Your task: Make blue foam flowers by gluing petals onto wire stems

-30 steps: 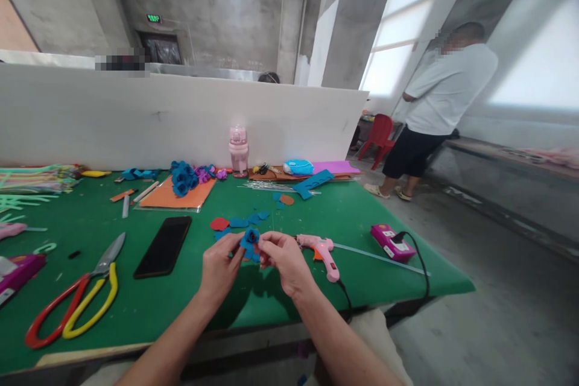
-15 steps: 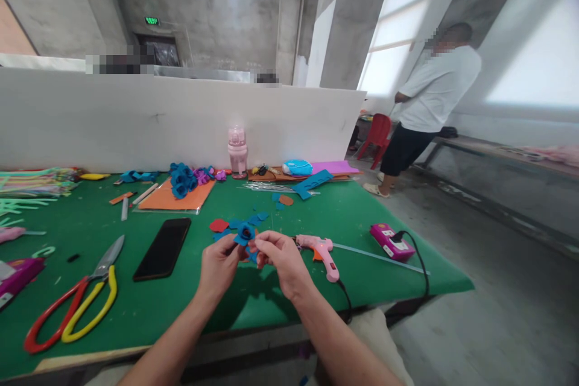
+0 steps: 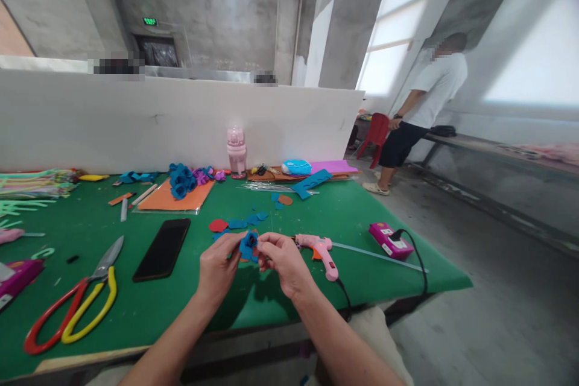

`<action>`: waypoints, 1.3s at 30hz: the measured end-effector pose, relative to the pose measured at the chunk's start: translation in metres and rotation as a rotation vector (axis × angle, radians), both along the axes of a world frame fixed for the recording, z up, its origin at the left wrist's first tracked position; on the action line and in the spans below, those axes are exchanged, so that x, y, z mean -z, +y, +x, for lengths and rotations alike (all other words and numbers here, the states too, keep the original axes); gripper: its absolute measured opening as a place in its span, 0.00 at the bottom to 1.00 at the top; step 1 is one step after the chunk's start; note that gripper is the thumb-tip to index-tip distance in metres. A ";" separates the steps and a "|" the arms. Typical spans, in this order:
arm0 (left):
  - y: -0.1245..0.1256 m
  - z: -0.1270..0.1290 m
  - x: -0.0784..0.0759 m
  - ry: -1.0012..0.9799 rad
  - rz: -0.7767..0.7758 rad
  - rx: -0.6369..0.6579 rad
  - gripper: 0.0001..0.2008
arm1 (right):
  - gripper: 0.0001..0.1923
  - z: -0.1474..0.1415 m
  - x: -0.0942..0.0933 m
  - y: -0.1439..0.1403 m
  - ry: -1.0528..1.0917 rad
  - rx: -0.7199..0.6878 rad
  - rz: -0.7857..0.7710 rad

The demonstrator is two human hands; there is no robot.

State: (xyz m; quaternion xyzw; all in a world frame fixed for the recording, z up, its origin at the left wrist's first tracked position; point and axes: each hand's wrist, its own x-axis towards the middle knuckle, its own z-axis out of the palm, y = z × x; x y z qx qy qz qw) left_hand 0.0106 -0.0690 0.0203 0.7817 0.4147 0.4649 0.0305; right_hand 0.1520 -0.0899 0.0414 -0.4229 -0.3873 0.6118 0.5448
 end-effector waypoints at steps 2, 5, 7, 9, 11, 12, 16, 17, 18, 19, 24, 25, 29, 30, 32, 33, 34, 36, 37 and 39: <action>0.000 0.000 0.000 0.020 0.032 -0.018 0.12 | 0.04 0.000 0.001 0.000 -0.008 -0.001 -0.005; 0.001 0.000 0.000 0.017 0.036 -0.039 0.12 | 0.03 -0.001 0.001 0.001 -0.026 0.005 -0.001; 0.000 0.000 -0.001 -0.008 -0.020 -0.035 0.11 | 0.03 -0.001 0.002 0.001 -0.052 0.028 0.031; -0.001 0.001 -0.002 -0.059 -0.131 -0.012 0.11 | 0.03 -0.003 0.002 0.001 -0.095 0.069 0.090; -0.002 0.003 -0.005 -0.136 -0.264 0.014 0.11 | 0.04 -0.004 0.002 0.001 -0.147 0.111 0.170; -0.002 0.004 -0.007 -0.174 -0.326 0.019 0.11 | 0.04 -0.004 0.002 0.000 -0.172 0.127 0.209; -0.004 0.008 -0.012 -0.268 -0.494 0.006 0.11 | 0.05 -0.006 0.002 -0.001 -0.195 0.133 0.294; -0.004 0.008 -0.013 -0.282 -0.523 0.013 0.12 | 0.06 -0.006 0.002 -0.002 -0.183 0.119 0.292; -0.003 0.008 -0.013 -0.294 -0.551 0.026 0.13 | 0.06 -0.006 0.002 -0.002 -0.174 0.101 0.285; -0.003 0.008 -0.013 -0.307 -0.573 0.041 0.13 | 0.06 -0.007 0.002 -0.002 -0.171 0.079 0.278; -0.002 0.006 -0.014 -0.376 -0.625 0.084 0.14 | 0.04 -0.005 0.001 -0.004 -0.289 0.122 0.362; -0.002 0.006 -0.015 -0.383 -0.635 0.084 0.14 | 0.04 -0.003 0.000 -0.005 -0.362 0.178 0.421; -0.003 0.006 -0.023 -0.364 -0.677 0.125 0.15 | 0.06 0.005 -0.004 -0.006 -0.683 0.343 0.679; -0.003 0.006 -0.025 -0.350 -0.693 0.141 0.16 | 0.06 0.008 -0.005 -0.006 -0.723 0.348 0.729; -0.003 0.005 -0.027 -0.329 -0.757 0.162 0.18 | 0.06 0.012 -0.006 -0.006 -0.763 0.342 0.802; -0.004 0.005 -0.027 -0.325 -0.808 0.172 0.19 | 0.06 0.013 -0.006 -0.006 -0.773 0.340 0.824; -0.005 0.005 -0.028 -0.331 -0.869 0.186 0.19 | 0.06 0.014 -0.006 -0.005 -0.783 0.338 0.836; -0.006 0.006 -0.028 -0.378 -0.999 0.226 0.19 | 0.05 0.015 -0.007 -0.005 -0.803 0.335 0.842; -0.007 0.006 -0.027 -0.411 -1.059 0.244 0.19 | 0.04 0.016 -0.007 -0.005 -0.815 0.328 0.840; -0.009 0.007 -0.027 -0.477 -1.149 0.269 0.19 | 0.04 0.017 -0.007 -0.005 -0.842 0.305 0.836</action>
